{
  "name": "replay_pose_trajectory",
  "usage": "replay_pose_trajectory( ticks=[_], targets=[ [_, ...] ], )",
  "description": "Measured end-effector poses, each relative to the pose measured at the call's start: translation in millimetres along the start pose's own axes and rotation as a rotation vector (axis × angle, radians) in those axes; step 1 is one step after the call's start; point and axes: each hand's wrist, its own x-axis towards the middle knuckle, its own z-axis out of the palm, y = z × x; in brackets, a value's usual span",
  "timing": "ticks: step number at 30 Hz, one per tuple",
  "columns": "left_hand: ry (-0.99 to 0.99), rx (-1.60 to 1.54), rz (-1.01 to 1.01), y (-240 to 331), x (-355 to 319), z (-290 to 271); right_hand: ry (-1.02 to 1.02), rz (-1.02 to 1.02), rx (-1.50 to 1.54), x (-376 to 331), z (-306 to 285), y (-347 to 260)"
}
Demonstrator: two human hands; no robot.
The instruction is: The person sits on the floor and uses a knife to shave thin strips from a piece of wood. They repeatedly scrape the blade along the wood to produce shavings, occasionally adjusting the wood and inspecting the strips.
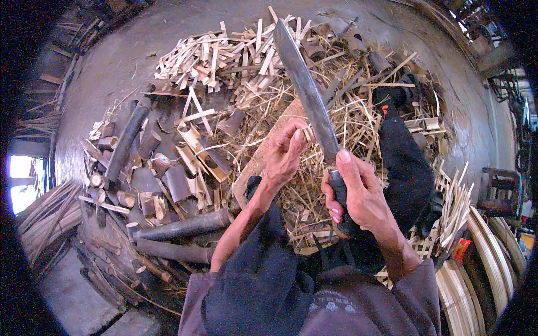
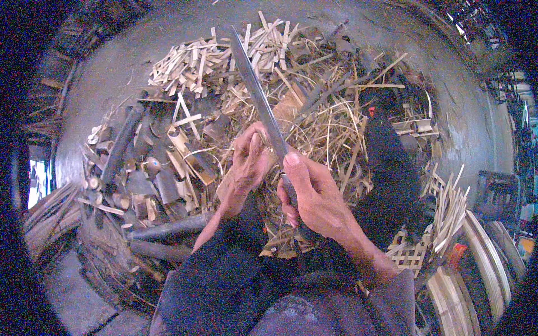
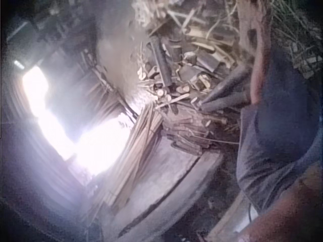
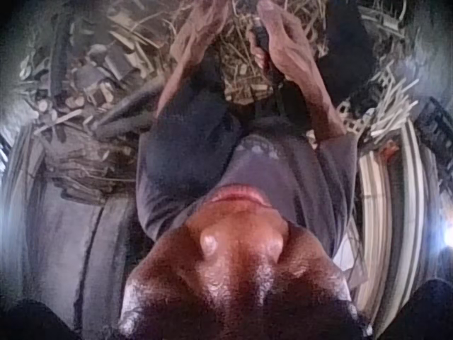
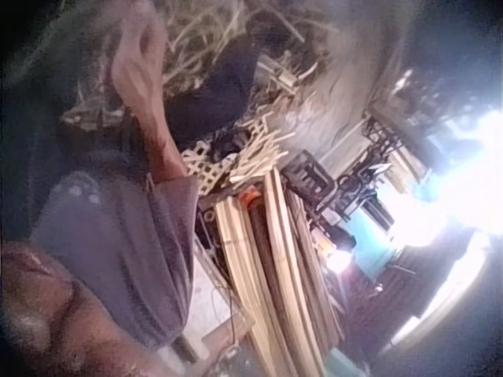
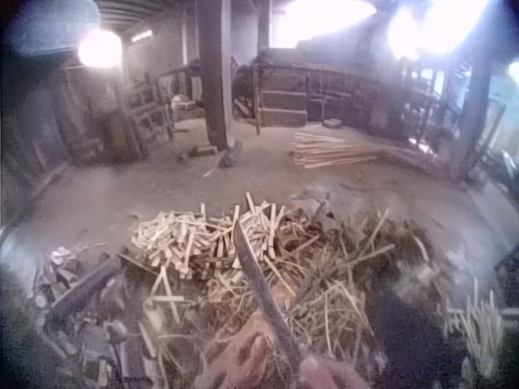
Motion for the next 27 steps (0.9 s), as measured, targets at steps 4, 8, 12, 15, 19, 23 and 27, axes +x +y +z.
replay_pose_trajectory(
  ticks=[4, 8, 12, 15, 19, 23, 27],
  targets=[
    [0.051, 0.008, -0.012, 3.7, -0.4, 4.3, -0.035, -0.013, -0.033, 0.0, -2.0, 1.3],
    [0.016, 0.068, -0.01, 2.5, 0.8, 2.4, -0.023, -0.018, -0.034, -0.1, -2.4, 2.7],
    [0.029, 0.012, -0.009, 2.5, 1.3, 3.9, -0.026, -0.01, -0.039, -1.6, -1.8, 1.5],
    [0.023, -0.016, -0.028, -3.4, -1.3, 0.4, -0.029, 0.009, -0.014, -0.9, -1.5, 2.3],
    [0.011, -0.04, -0.062, -4.5, -2.6, 0.2, -0.022, -0.012, -0.024, -2.3, -0.1, 6.0],
    [0.017, 0.017, -0.035, -1.3, -1.9, 1.6, -0.017, -0.042, -0.087, -2.2, 0.1, 7.7],
    [0.017, -0.041, -0.033, -0.9, -2.3, 4.8, -0.031, -0.005, -0.071, -4.8, -1.1, 5.5]
  ],
)
